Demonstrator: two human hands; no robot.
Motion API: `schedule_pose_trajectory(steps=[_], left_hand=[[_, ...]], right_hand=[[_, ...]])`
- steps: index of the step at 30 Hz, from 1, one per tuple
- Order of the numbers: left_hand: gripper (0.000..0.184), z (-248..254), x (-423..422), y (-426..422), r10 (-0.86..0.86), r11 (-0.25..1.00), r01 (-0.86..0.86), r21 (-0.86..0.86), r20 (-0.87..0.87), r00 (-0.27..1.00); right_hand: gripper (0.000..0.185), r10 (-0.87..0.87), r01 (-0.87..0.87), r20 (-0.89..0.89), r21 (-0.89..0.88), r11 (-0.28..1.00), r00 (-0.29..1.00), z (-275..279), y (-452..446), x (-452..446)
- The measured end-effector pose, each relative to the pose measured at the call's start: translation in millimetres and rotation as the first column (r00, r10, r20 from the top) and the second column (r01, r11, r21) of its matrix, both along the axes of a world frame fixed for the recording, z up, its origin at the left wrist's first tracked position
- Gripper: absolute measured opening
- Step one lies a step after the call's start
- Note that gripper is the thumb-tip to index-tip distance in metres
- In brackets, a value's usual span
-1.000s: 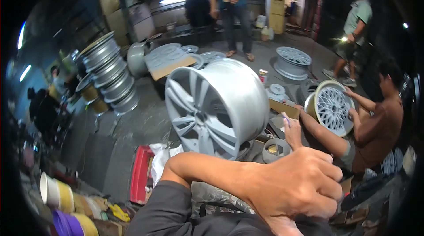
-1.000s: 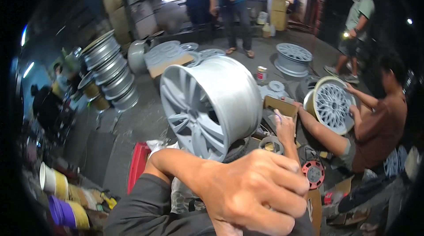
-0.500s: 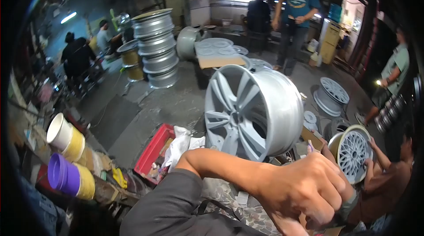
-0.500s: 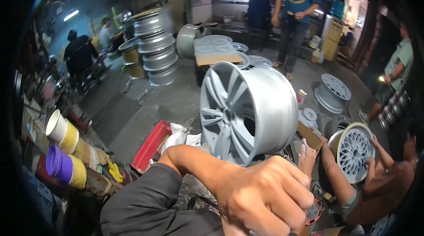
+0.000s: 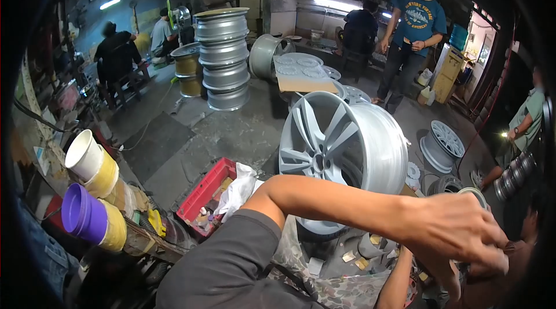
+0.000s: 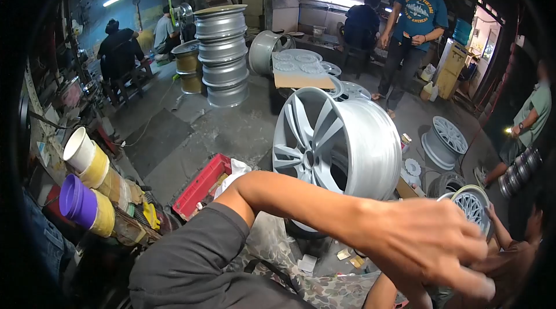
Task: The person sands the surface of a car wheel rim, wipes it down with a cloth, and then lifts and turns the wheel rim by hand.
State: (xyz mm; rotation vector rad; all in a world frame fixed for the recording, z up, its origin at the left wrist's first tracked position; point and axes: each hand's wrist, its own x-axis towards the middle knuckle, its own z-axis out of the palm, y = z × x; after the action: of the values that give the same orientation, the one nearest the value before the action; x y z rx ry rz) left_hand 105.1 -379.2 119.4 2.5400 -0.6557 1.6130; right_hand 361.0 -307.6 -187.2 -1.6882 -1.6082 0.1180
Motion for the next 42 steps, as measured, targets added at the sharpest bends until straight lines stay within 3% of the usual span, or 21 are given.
schedule_pose_trajectory(steps=[2, 3, 4, 5, 7, 9, 10, 11, 14, 15, 16, 17, 20, 21, 22, 26, 30, 32, 35, 38, 42], left_hand=[[0.063, 8, 9, -14, -0.002, 0.995, -0.001, 0.104, 0.027, 1.000], [0.040, 13, 12, -21, -0.010, 0.982, -0.006, 0.186, 0.082, 0.997], [0.041, 14, 15, -26, -0.022, 0.963, -0.015, 0.269, 0.135, 0.991], [0.059, 17, 19, -24, -0.118, 0.969, 0.086, 0.233, 0.129, 0.985], [0.056, 19, 12, 0, 0.031, 0.975, -0.051, 0.218, 0.094, 0.995], [0.063, 41, -31, 46, 0.393, 0.899, -0.398, 0.184, 0.063, 0.917], [0.058, 42, -53, 77, 0.442, 0.875, -0.477, 0.082, 0.268, 0.856], [0.049, 47, -93, 96, 0.669, 0.744, -0.663, -0.083, 0.097, 0.737], [0.035, 65, -205, 165, 0.813, 0.538, -0.709, -0.457, 0.057, 0.580], [0.063, 66, -267, 215, 0.891, 0.453, -0.834, -0.315, 0.198, 0.409], [0.093, 70, -303, 208, 0.904, 0.393, -0.674, -0.626, 0.126, 0.410], [0.107, 75, -360, 220, 0.932, 0.288, -0.635, -0.717, 0.056, 0.359], [0.112, 91, -484, 229, 0.993, 0.080, -0.308, -0.948, 0.047, 0.112], [0.113, 93, -509, 224, 1.000, -0.002, -0.363, -0.932, 0.000, -0.005], [0.111, 92, -516, 220, 1.000, 0.003, -0.393, -0.920, 0.011, -0.017], [0.070, 69, -458, 216, 0.993, 0.120, -0.620, -0.776, 0.078, 0.094], [0.052, 30, -382, 258, 0.961, 0.120, -0.744, -0.658, -0.110, 0.253], [0.043, 1, -346, 292, 0.926, 0.259, -0.761, -0.595, -0.071, 0.371], [0.036, -20, -262, 267, 0.871, 0.237, -0.805, -0.544, -0.248, 0.424], [0.039, -42, -204, 256, 0.750, 0.333, -0.802, -0.495, -0.376, 0.544], [0.042, -62, -149, 241, 0.697, 0.467, -0.847, -0.252, -0.485, 0.528]], right_hand=[[0.039, 0.000, -0.001, 0.001, 0.016, 1.000, 1.000, -4, 3, -3], [0.039, 0.006, -0.006, 0.002, 0.026, 1.000, 1.000, -5, 3, -5], [0.039, 0.009, -0.009, 0.004, 0.036, 0.999, 1.000, -4, 4, -6], [0.039, 0.011, -0.011, 0.005, 0.045, 0.999, 1.000, -5, 6, -8], [0.039, 0.019, -0.019, 0.002, 0.058, 0.998, 1.000, -5, 6, -7], [0.039, 0.029, -0.029, -0.003, 0.051, 0.998, 1.000, -7, 8, -3], [0.039, 0.028, -0.028, -0.004, 0.045, 0.999, 1.000, -8, 8, -2], [0.038, 0.032, -0.032, -0.003, 0.022, 0.999, 0.999, -11, 8, 4], [0.038, 0.017, -0.019, -0.057, -0.032, 0.999, 0.998, -12, 3, 14], [0.039, -0.019, 0.010, -0.080, -0.116, 0.993, 0.997, -6, 0, 15], [0.039, -0.020, 0.010, -0.087, -0.114, 0.993, 0.996, 2, -2, 12], [0.039, -0.028, 0.016, -0.093, -0.129, 0.992, 0.995, 10, -7, 7], [0.039, -0.040, 0.032, -0.088, -0.095, 0.995, 0.995, 5, -8, 7], [0.038, 0.004, -0.006, -0.049, -0.031, 1.000, 0.999, -1, -3, 11], [0.038, 0.035, -0.035, -0.008, 0.035, 0.999, 0.999, -5, 0, 13], [0.035, 0.017, -0.016, -0.028, 0.051, 0.999, 0.999, -11, 8, 2], [0.035, 0.007, -0.007, -0.011, 0.021, 1.000, 1.000, -7, 11, -13], [0.036, -0.012, 0.012, -0.007, -0.005, 1.000, 1.000, -3, 9, -15], [0.038, -0.018, 0.018, -0.002, 0.004, 1.000, 1.000, -13, 6, -9], [0.038, -0.021, 0.021, -0.015, -0.014, 1.000, 1.000, -15, 4, -1], [0.037, -0.045, 0.042, -0.035, -0.082, 0.996, 0.998, -14, -2, 3]])
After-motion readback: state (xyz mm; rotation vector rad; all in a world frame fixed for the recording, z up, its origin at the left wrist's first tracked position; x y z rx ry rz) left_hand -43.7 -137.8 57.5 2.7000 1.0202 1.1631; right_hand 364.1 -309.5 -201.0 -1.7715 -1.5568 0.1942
